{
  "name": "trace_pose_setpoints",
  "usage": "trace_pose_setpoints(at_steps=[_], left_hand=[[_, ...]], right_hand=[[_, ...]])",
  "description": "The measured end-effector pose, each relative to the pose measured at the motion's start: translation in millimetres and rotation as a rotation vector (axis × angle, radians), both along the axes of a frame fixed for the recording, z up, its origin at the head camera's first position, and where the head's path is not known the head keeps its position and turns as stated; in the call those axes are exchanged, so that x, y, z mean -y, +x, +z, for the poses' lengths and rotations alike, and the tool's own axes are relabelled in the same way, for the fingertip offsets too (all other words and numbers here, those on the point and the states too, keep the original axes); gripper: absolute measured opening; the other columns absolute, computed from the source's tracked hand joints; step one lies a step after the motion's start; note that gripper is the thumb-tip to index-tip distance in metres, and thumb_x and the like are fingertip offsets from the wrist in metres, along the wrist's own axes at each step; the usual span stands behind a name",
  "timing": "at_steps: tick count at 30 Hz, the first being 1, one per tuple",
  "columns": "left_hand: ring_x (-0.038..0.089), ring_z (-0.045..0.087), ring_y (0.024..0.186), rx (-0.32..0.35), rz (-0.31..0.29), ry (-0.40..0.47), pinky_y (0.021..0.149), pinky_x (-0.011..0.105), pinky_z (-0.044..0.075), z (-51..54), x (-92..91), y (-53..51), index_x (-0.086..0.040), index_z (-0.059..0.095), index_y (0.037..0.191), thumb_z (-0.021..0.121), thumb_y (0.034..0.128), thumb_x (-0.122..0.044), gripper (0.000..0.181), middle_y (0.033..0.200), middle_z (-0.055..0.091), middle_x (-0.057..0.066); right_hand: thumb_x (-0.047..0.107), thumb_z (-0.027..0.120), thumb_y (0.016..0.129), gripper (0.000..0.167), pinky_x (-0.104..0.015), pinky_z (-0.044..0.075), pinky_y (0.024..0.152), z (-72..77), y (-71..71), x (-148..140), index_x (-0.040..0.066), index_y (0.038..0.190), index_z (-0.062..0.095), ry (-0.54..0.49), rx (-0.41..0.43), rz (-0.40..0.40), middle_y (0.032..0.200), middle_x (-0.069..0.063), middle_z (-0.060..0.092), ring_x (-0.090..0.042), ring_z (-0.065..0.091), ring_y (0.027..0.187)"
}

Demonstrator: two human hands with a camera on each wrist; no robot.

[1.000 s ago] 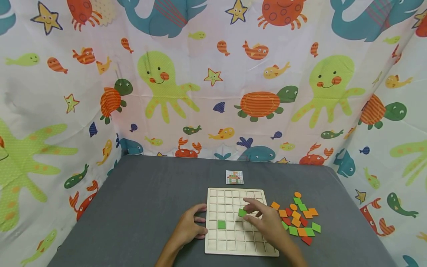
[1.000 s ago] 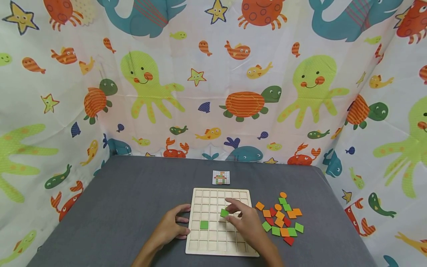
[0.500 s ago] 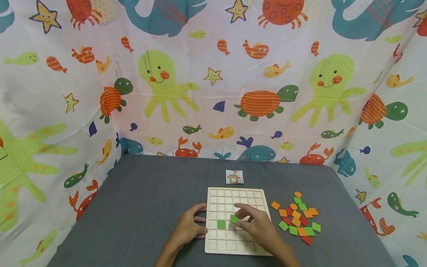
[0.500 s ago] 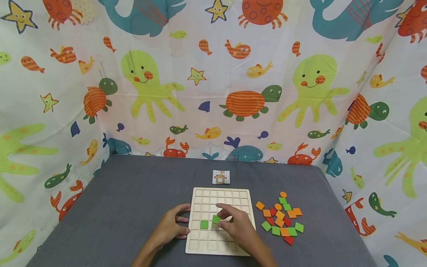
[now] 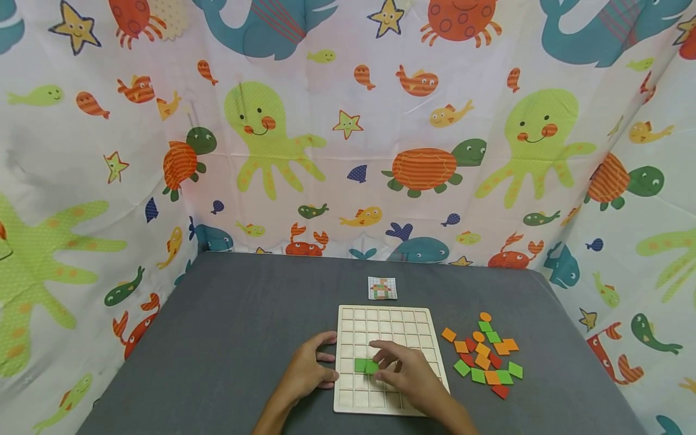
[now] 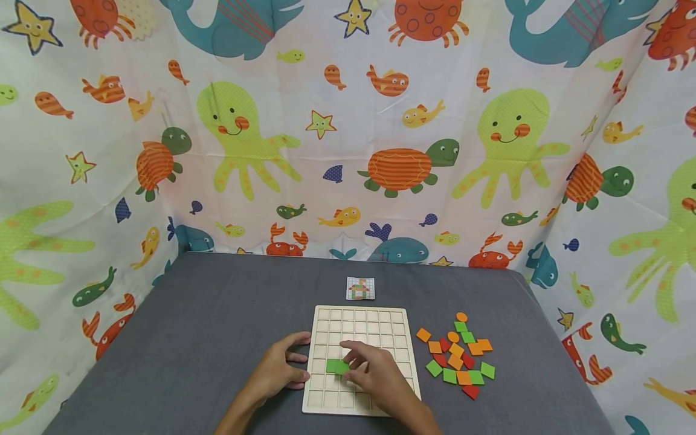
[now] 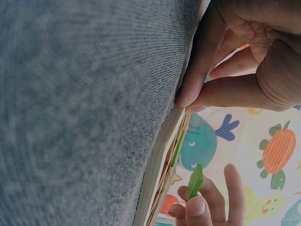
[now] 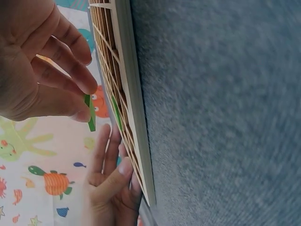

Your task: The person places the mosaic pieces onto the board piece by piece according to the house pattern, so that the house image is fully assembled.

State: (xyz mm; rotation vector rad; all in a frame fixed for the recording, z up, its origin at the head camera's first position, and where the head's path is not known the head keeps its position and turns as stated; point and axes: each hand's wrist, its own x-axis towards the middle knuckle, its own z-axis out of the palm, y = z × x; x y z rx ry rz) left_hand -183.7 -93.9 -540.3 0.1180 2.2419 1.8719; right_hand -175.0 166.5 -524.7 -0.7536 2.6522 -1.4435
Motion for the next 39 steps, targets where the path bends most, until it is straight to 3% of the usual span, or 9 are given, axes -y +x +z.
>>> trace_pose_setpoints(at_steps=[10, 22, 39], left_hand=[[0.030, 0.069, 0.107, 0.000, -0.003, 0.006, 0.060, 0.041, 0.066, -0.6, -1.9, 0.1, -0.002, 0.056, 0.150, 0.080, 0.0717, 0.022, 0.085, 0.146, 0.058, 0.022], [0.031, 0.068, 0.110, -0.006, -0.006, 0.014, 0.060, 0.041, 0.066, -0.6, -0.6, 0.0, -0.001, 0.055, 0.150, 0.080, 0.0726, 0.021, 0.084, 0.147, 0.057, 0.022], [0.028, 0.068, 0.108, 0.000, -0.002, -0.025, 0.060, 0.039, 0.066, -1.7, 0.0, -1.4, -0.002, 0.056, 0.149, 0.080, 0.0737, 0.020, 0.082, 0.146, 0.058, 0.021]], right_hand=[[0.005, 0.083, 0.090, 0.051, -0.026, 0.060, 0.071, -1.6, 3.6, 4, 0.004, 0.139, 0.066, 0.003, 0.043, 0.045, 0.104, -0.007, 0.077, -0.006, 0.070, 0.085], [0.004, 0.083, 0.090, 0.051, -0.026, 0.061, 0.074, -6.4, 3.5, 10, 0.001, 0.138, 0.066, 0.003, 0.002, 0.093, 0.104, -0.008, 0.076, -0.006, 0.071, 0.087], [0.007, 0.085, 0.087, 0.052, -0.025, 0.060, 0.073, -7.0, 2.6, 13, 0.003, 0.136, 0.067, 0.046, 0.008, 0.090, 0.104, -0.005, 0.076, -0.006, 0.070, 0.086]])
